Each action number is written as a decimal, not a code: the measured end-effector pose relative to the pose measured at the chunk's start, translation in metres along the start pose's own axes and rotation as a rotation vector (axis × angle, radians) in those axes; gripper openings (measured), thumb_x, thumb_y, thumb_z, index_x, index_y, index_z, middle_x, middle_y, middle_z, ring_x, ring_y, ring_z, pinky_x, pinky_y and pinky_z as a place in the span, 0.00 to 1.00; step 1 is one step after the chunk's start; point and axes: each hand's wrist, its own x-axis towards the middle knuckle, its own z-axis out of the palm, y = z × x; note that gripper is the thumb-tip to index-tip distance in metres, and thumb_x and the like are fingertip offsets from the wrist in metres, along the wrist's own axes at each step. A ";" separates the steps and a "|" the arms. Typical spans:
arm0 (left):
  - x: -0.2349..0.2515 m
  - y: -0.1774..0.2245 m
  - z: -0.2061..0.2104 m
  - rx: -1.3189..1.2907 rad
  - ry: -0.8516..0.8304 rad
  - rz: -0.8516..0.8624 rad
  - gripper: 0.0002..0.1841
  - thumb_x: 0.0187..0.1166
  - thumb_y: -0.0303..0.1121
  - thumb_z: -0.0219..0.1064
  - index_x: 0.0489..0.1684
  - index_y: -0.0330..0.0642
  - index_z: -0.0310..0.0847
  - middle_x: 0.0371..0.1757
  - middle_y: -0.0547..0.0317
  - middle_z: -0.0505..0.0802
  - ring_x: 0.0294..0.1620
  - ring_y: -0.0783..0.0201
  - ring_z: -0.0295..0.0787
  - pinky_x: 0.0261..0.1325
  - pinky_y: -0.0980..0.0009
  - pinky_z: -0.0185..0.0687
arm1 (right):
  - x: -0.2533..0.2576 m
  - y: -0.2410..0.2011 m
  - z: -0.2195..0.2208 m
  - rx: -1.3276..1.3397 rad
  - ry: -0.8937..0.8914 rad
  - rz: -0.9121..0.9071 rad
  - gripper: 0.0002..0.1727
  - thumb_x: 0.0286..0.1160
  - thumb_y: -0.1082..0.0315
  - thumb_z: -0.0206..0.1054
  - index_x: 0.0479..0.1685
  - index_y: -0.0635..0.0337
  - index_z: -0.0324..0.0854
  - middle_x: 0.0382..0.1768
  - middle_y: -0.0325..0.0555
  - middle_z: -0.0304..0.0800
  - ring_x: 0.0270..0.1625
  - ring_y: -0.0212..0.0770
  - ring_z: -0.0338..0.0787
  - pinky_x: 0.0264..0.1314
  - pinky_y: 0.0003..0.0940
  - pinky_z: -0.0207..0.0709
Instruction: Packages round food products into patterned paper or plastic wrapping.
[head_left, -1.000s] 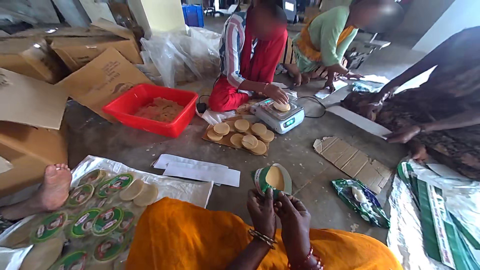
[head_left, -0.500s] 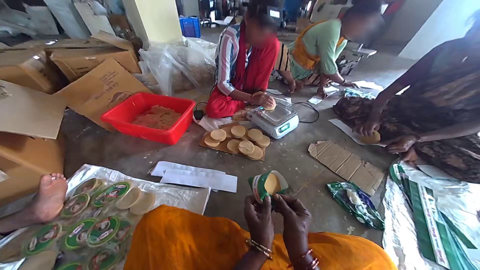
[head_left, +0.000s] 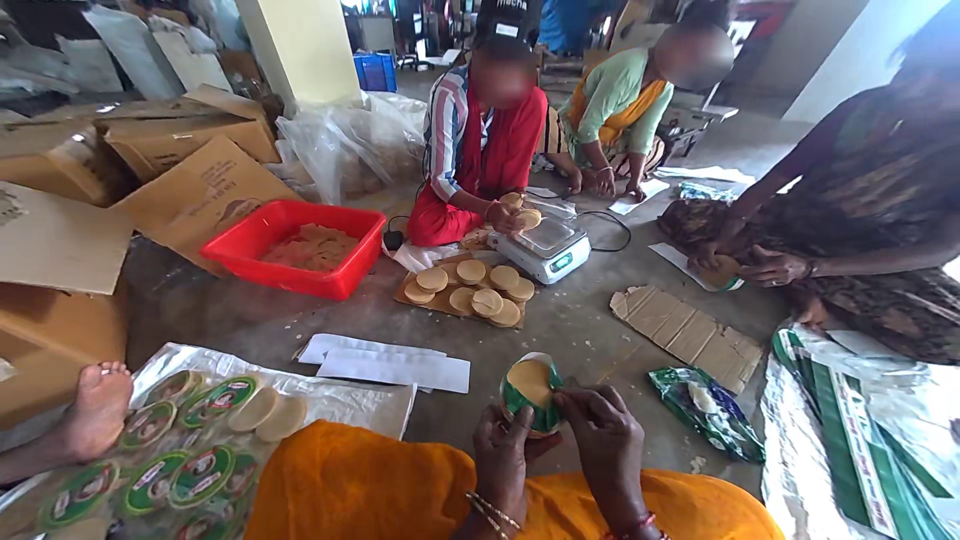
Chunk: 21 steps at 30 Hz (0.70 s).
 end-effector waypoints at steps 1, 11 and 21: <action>-0.003 0.001 -0.002 0.000 -0.020 -0.013 0.09 0.83 0.18 0.63 0.54 0.23 0.71 0.46 0.36 0.89 0.39 0.46 0.96 0.41 0.53 0.98 | 0.003 -0.003 -0.002 0.084 -0.004 0.113 0.06 0.62 0.67 0.79 0.34 0.59 0.94 0.35 0.39 0.91 0.33 0.26 0.90 0.35 0.20 0.86; -0.015 0.029 -0.014 0.037 -0.178 -0.106 0.08 0.84 0.17 0.60 0.56 0.27 0.70 0.47 0.38 0.91 0.40 0.45 0.97 0.44 0.51 0.97 | 0.017 -0.016 -0.015 0.071 -0.084 -0.023 0.04 0.63 0.68 0.78 0.31 0.59 0.92 0.33 0.38 0.90 0.32 0.26 0.89 0.33 0.19 0.86; -0.024 0.043 -0.036 0.116 -0.429 -0.260 0.12 0.82 0.19 0.61 0.60 0.30 0.71 0.49 0.40 0.93 0.44 0.45 0.97 0.46 0.50 0.96 | 0.029 -0.031 -0.053 0.380 -0.346 0.394 0.14 0.56 0.70 0.81 0.42 0.61 0.88 0.27 0.39 0.90 0.25 0.31 0.88 0.26 0.26 0.84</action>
